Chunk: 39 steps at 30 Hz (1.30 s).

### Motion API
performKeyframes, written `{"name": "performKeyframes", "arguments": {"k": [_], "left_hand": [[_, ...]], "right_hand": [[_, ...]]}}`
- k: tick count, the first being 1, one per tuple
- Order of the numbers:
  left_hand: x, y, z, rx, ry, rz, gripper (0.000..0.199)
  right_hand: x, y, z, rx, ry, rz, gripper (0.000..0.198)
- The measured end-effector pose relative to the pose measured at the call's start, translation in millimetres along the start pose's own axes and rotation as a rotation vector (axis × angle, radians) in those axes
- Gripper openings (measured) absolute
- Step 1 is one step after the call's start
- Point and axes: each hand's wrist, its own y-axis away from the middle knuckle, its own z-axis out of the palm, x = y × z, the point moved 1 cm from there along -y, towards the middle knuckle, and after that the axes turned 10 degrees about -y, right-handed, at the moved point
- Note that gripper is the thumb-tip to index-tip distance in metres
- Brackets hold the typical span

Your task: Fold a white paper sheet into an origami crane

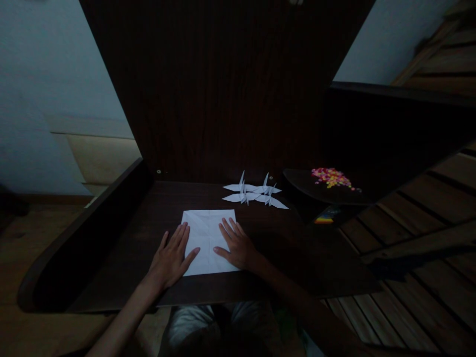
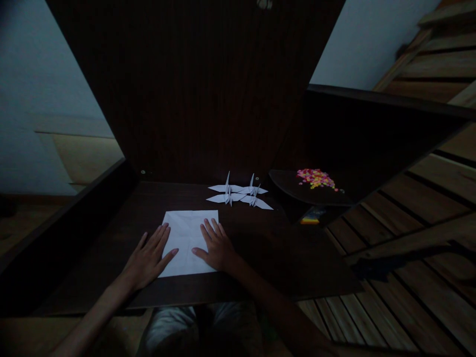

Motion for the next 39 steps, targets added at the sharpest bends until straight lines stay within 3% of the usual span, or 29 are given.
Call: {"name": "performKeyframes", "arguments": {"k": [7,14,23,29,33,36,39], "left_hand": [[-5.0,1.3,-1.6,-0.036,-0.009,-0.044,0.070],[-15.7,6.9,-2.2,-0.032,-0.050,-0.135,0.071],[-21.3,7.9,-2.0,0.030,0.106,-0.163,0.067],[-19.4,4.3,-11.3,0.052,0.377,-0.227,0.064],[-26.0,-5.3,-15.2,0.077,0.790,-0.311,0.071],[-38.3,-21.1,-15.4,0.113,1.189,-0.442,0.085],[-54.6,-42.1,-17.6,0.179,1.269,-0.619,0.083]], "right_hand": [[0.8,1.7,1.1,0.044,0.002,0.026,0.077],[8.7,1.8,5.8,0.135,-0.033,0.173,0.087],[18.4,1.7,2.6,0.156,-0.282,0.220,0.085],[18.2,0.7,-0.8,0.158,-0.314,0.150,0.074],[16.8,-5.5,-3.7,0.188,-0.384,0.134,0.068],[15.5,-13.1,-5.2,0.227,-0.460,0.110,0.065],[12.7,-22.3,-4.3,0.243,-0.473,0.095,0.060]]}}
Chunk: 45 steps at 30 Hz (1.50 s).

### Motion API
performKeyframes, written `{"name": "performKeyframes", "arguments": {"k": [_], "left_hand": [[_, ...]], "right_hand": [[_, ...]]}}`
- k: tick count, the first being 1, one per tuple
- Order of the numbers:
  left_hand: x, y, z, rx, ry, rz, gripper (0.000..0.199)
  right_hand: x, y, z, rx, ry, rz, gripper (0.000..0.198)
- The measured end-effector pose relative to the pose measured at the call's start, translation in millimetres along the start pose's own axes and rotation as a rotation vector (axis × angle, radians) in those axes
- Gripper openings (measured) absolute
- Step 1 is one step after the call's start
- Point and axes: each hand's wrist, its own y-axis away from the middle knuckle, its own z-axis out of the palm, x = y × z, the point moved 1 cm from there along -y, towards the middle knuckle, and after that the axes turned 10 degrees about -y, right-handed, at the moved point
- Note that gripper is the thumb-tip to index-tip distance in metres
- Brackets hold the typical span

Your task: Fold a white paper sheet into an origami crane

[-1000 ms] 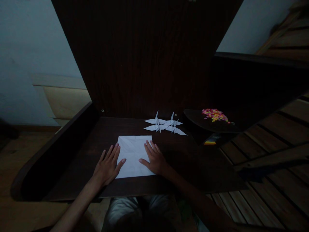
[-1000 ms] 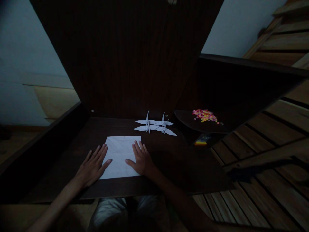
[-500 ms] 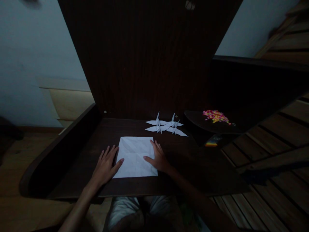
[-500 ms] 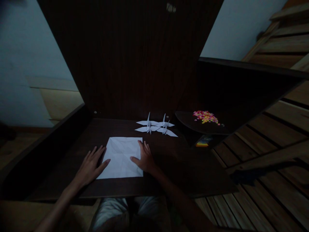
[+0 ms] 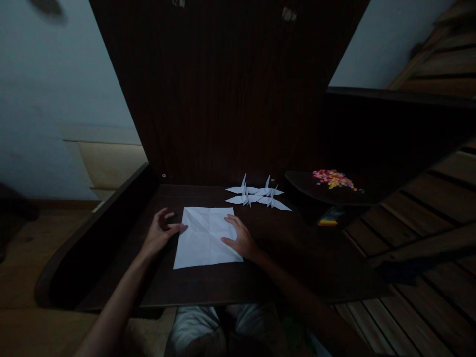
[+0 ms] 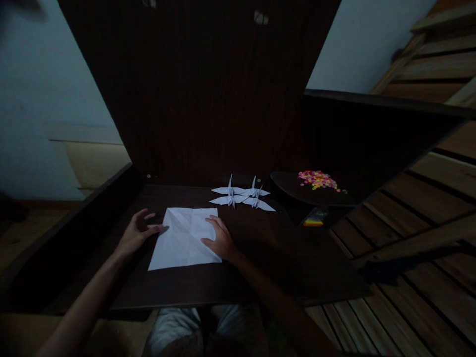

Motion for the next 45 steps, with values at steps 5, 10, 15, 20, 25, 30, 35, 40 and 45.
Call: {"name": "performKeyframes", "arguments": {"k": [5,10,15,20,25,30,35,40,45], "left_hand": [[12.5,-39.5,-4.3,-0.107,-0.044,-0.069,0.070],[12.8,-59.8,-12.3,-0.240,-0.116,0.117,0.059],[6.2,-58.8,-19.6,-0.348,-0.143,0.181,0.023],[5.8,-56.6,-21.0,-0.450,-0.017,0.202,0.019],[17.3,-52.4,-22.8,-0.605,-0.125,0.235,0.025],[31.1,-43.4,-20.2,-0.698,-0.387,0.332,0.028],[30.5,-41.7,-15.7,-0.679,-0.635,0.472,0.034],[29.2,-37.8,-18.7,-0.742,-0.796,0.616,0.064],[24.7,-39.0,-19.3,-0.637,-0.962,0.545,0.073]], "right_hand": [[-1.2,-11.2,8.3,-0.048,0.003,-0.044,0.050],[-0.2,-12.0,6.6,-0.098,-0.044,-0.146,0.033],[-12.0,-8.5,-5.7,-0.215,-0.181,-0.242,0.027],[-11.0,-9.4,-17.3,-0.201,-0.184,-0.290,0.036],[9.8,-8.8,-12.8,-0.238,-0.109,-0.354,0.033],[19.4,-9.8,-6.0,-0.181,-0.030,-0.352,0.028],[24.8,-12.8,-4.7,-0.093,0.030,-0.313,0.024],[26.7,-16.4,-8.3,-0.148,0.021,-0.292,0.024],[23.1,-18.2,-14.1,-0.185,-0.005,-0.218,0.028]]}}
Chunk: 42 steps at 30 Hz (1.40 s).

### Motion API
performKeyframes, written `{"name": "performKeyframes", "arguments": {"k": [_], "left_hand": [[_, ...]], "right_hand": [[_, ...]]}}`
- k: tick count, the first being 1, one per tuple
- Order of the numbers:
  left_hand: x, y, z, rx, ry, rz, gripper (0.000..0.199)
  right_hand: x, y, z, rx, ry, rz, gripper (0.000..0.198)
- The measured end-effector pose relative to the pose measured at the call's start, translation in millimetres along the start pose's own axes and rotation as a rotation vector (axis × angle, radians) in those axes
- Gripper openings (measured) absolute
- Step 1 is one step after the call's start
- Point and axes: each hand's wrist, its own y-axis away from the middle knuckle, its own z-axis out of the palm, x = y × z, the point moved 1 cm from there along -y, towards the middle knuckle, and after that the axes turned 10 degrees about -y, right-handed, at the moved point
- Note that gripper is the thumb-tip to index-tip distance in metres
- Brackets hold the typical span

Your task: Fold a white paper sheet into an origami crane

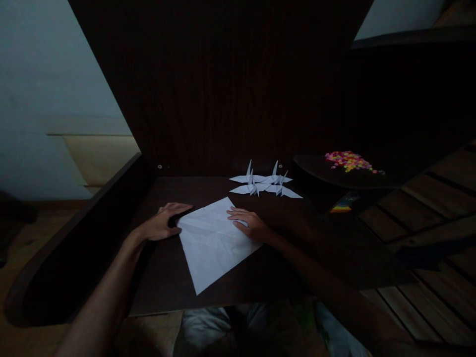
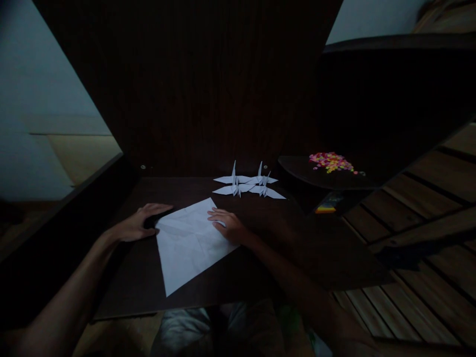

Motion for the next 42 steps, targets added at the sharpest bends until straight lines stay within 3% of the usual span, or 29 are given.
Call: {"name": "performKeyframes", "arguments": {"k": [7,11,15,20,23,27,29,31,33,37,42], "left_hand": [[-1.3,-4.4,1.6,0.047,0.083,0.007,0.052],[1.9,-5.2,2.7,0.049,0.375,-0.022,0.060],[7.1,-11.6,10.1,0.071,0.678,-0.179,0.071],[12.5,-15.8,10.6,-0.011,0.928,-0.228,0.075],[9.8,-11.4,1.7,0.133,0.944,-0.293,0.068],[3.1,-6.3,-6.2,0.422,0.987,-0.365,0.057],[0.0,-6.1,-6.5,0.540,1.025,-0.375,0.055],[-2.5,-6.8,-5.7,0.622,1.042,-0.384,0.055],[-4.3,-7.3,-5.0,0.668,1.056,-0.392,0.055],[-4.5,-6.4,-5.4,0.681,1.071,-0.402,0.055],[2.9,-3.9,-8.3,0.679,1.056,-0.337,0.049]], "right_hand": [[-2.1,-1.4,-4.3,-0.042,-0.011,0.070,0.029],[-2.8,-2.3,-5.0,-0.034,-0.015,0.059,0.029],[-3.2,-2.7,-3.4,-0.013,-0.027,0.026,0.027],[-7.5,-1.5,-4.2,0.149,-0.092,0.006,0.022],[-10.8,1.2,-10.7,0.278,-0.152,0.064,0.027],[-13.3,4.7,-18.2,0.328,-0.391,0.200,0.051],[-16.2,5.3,-18.3,0.285,-0.491,0.269,0.050],[-21.5,4.8,-16.6,0.240,-0.560,0.308,0.035],[-27.8,3.9,-15.3,0.283,-0.556,0.349,0.023],[-38.8,3.0,-16.8,0.422,-0.455,0.378,0.026],[-47.7,6.7,-24.7,0.621,-0.197,0.212,0.028]]}}
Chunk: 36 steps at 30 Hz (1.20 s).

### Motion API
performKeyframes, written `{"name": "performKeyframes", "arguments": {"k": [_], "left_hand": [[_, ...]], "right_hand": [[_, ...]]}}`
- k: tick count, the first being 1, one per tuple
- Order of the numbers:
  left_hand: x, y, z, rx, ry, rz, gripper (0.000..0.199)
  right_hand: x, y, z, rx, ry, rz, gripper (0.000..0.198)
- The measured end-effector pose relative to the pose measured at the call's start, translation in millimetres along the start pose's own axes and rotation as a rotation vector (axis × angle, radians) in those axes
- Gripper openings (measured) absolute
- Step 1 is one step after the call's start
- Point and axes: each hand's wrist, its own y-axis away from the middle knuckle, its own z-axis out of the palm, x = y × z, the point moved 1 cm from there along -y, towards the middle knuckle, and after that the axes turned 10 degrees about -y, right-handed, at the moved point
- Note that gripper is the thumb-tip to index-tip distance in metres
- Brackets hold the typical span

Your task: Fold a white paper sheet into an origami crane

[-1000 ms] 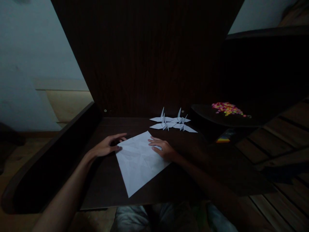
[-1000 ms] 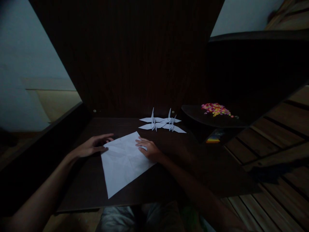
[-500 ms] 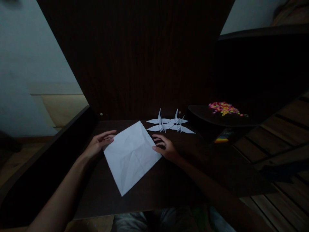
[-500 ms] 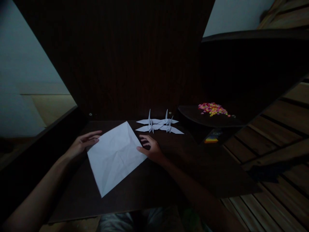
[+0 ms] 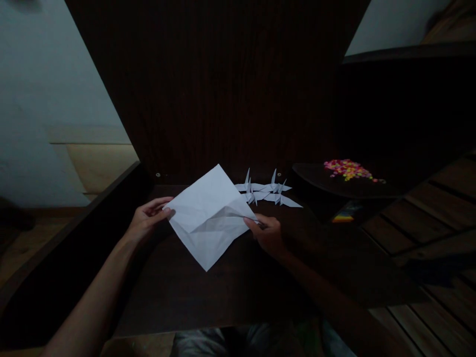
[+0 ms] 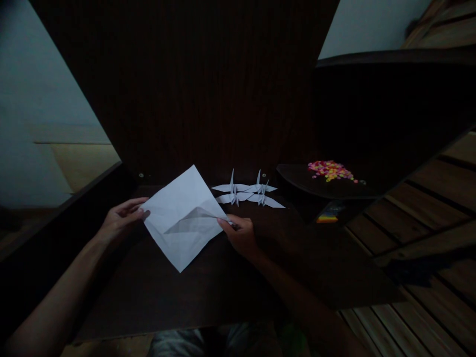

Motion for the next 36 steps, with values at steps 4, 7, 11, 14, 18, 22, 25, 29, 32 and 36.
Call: {"name": "performKeyframes", "arguments": {"k": [4,7,11,14,18,22,25,29,32,36], "left_hand": [[3.6,3.8,-0.4,0.065,0.084,0.021,0.045],[5.3,6.2,-3.1,0.098,0.171,0.020,0.041],[10.0,9.5,-7.8,0.128,0.215,0.059,0.037],[17.9,12.9,-10.4,0.145,0.214,0.066,0.032],[27.6,16.0,-9.2,0.053,0.235,0.011,0.032],[22.7,12.4,-6.4,0.102,-0.018,0.053,0.036],[12.7,7.8,-3.2,0.007,-0.215,0.103,0.045],[4.1,3.9,1.7,-0.041,-0.256,0.170,0.058],[0.9,2.1,7.8,-0.038,-0.217,0.082,0.076],[-3.7,2.5,20.2,0.027,-0.052,-0.043,0.080]], "right_hand": [[-4.7,2.3,-5.2,0.123,0.115,-0.227,0.019],[-5.3,3.1,-6.9,0.145,0.139,-0.314,0.014],[-7.6,2.8,-9.3,0.175,0.110,-0.354,0.017],[-10.6,2.3,-14.1,0.136,0.131,-0.400,0.019],[-7.8,1.5,-22.6,-0.076,0.083,-0.443,0.026],[1.5,-0.7,-23.2,-0.174,0.013,-0.371,0.042],[6.6,-3.0,-17.0,-0.041,0.066,-0.301,0.033],[10.4,-5.3,-8.2,0.075,0.111,-0.226,0.036],[14.7,-5.9,-4.7,0.066,0.103,-0.203,0.041],[24.0,-4.4,-1.0,0.046,0.087,-0.165,0.048]]}}
